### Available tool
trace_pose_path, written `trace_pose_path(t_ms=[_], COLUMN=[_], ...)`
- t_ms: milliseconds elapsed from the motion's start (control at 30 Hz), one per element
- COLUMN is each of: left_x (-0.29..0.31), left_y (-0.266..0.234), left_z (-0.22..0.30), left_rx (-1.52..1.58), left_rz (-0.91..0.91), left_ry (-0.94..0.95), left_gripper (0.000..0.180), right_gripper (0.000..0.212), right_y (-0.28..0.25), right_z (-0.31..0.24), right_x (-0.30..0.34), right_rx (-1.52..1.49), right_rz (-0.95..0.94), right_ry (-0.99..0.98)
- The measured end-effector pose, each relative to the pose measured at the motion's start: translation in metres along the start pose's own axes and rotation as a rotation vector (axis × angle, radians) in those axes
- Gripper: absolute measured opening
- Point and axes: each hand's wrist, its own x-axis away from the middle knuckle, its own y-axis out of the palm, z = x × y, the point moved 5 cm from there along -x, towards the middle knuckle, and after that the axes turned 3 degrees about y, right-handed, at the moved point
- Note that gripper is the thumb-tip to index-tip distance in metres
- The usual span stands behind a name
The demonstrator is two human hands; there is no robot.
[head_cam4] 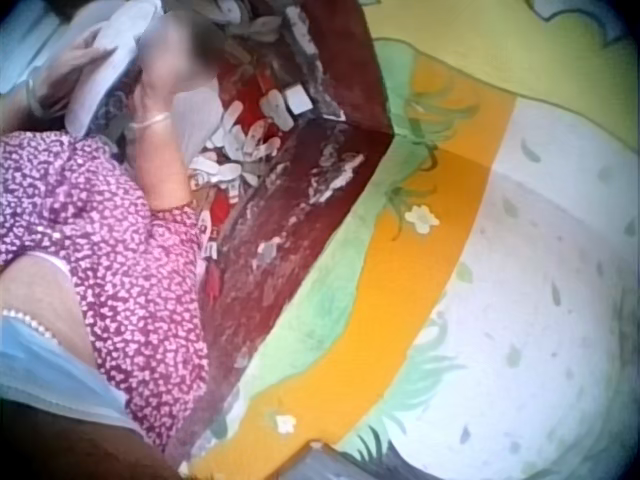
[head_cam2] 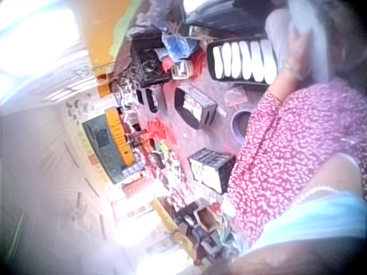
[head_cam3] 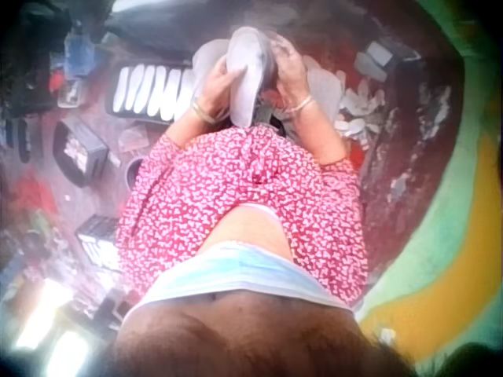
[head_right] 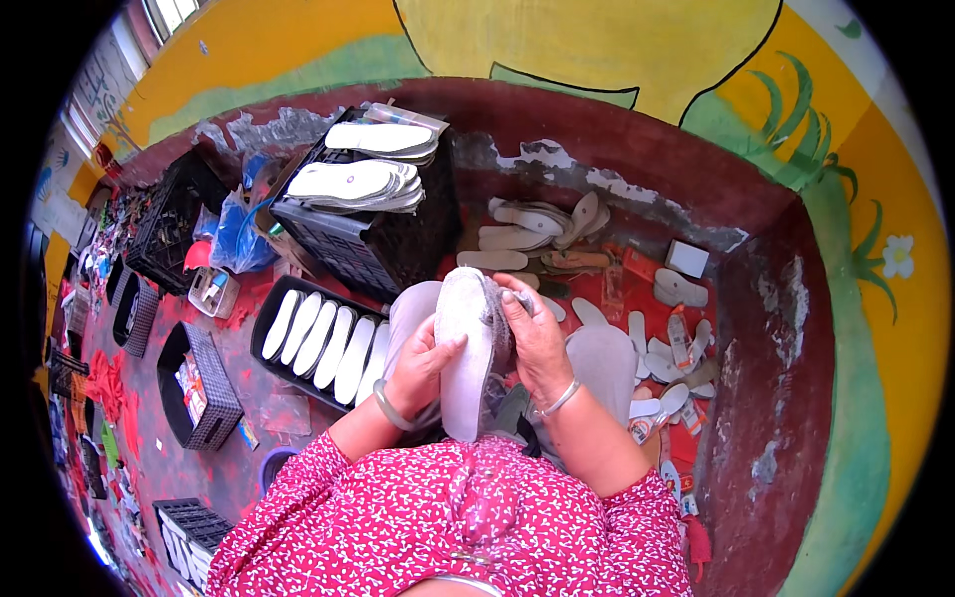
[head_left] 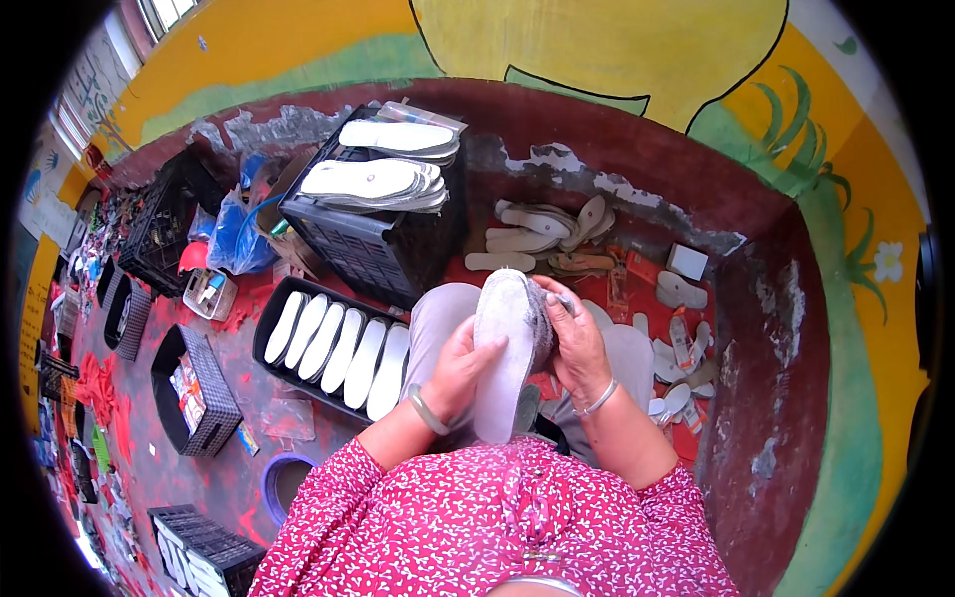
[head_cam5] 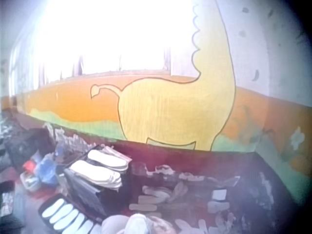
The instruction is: The person picks up white shoe insoles one at a time, wipes the surface of each with a small grey cloth, and places them into a black plastic crate.
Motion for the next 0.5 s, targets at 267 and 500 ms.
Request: trace_pose_path(t_ms=[267,500], left_x=[0.001,0.008], left_y=[-0.005,-0.002], left_z=[0.001,-0.002], left_rx=[-0.233,-0.110], left_rz=[0.066,0.138], left_ry=[0.094,0.158], left_gripper=[0.027,0.025], right_gripper=[0.034,0.026], right_y=[0.022,0.015], right_z=[-0.014,0.002], right_x=[-0.010,-0.008], right_rx=[0.366,0.352], right_rz=[-0.003,0.050], right_ry=[-0.110,-0.145])
